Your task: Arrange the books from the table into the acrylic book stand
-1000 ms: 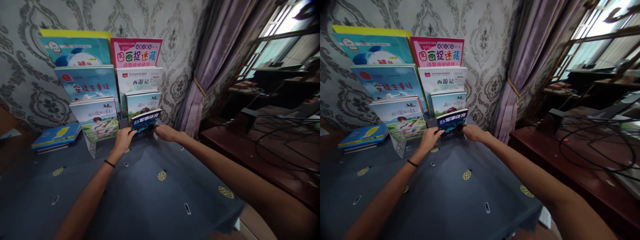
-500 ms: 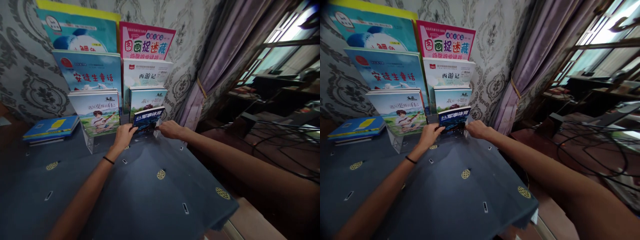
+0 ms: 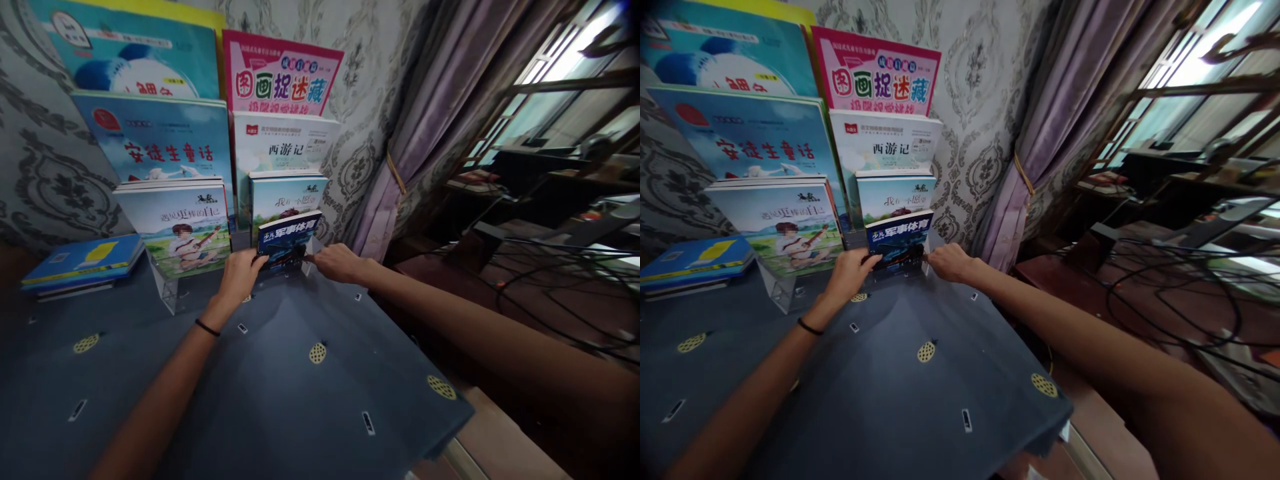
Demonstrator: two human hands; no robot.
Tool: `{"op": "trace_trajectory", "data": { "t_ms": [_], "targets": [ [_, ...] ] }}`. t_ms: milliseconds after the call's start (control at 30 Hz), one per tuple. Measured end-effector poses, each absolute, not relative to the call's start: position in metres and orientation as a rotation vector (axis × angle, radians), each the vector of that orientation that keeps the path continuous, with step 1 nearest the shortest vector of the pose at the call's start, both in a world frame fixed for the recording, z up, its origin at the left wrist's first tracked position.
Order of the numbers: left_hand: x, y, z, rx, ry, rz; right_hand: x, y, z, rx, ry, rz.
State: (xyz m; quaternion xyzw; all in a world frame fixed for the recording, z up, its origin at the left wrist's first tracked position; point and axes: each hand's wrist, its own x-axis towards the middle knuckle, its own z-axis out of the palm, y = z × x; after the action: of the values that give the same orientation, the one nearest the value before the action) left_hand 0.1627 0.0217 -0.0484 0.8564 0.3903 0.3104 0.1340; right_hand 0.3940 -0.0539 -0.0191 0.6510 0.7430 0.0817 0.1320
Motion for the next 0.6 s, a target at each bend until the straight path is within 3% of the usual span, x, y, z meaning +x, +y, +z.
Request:
{"op": "trace_trajectory", "data": {
  "t_ms": [233, 600],
  "targets": [
    [0.169, 0.011, -0.037, 2.725, 1.546, 0.571, 0.394, -0.062, -0.022, 1.946, 2.113, 0.194],
    [0.169, 0.007, -0.032, 2.803, 1.694, 0.398, 0.41, -0.073, -0.031, 2.246, 2.279, 0.208]
  ]
}}
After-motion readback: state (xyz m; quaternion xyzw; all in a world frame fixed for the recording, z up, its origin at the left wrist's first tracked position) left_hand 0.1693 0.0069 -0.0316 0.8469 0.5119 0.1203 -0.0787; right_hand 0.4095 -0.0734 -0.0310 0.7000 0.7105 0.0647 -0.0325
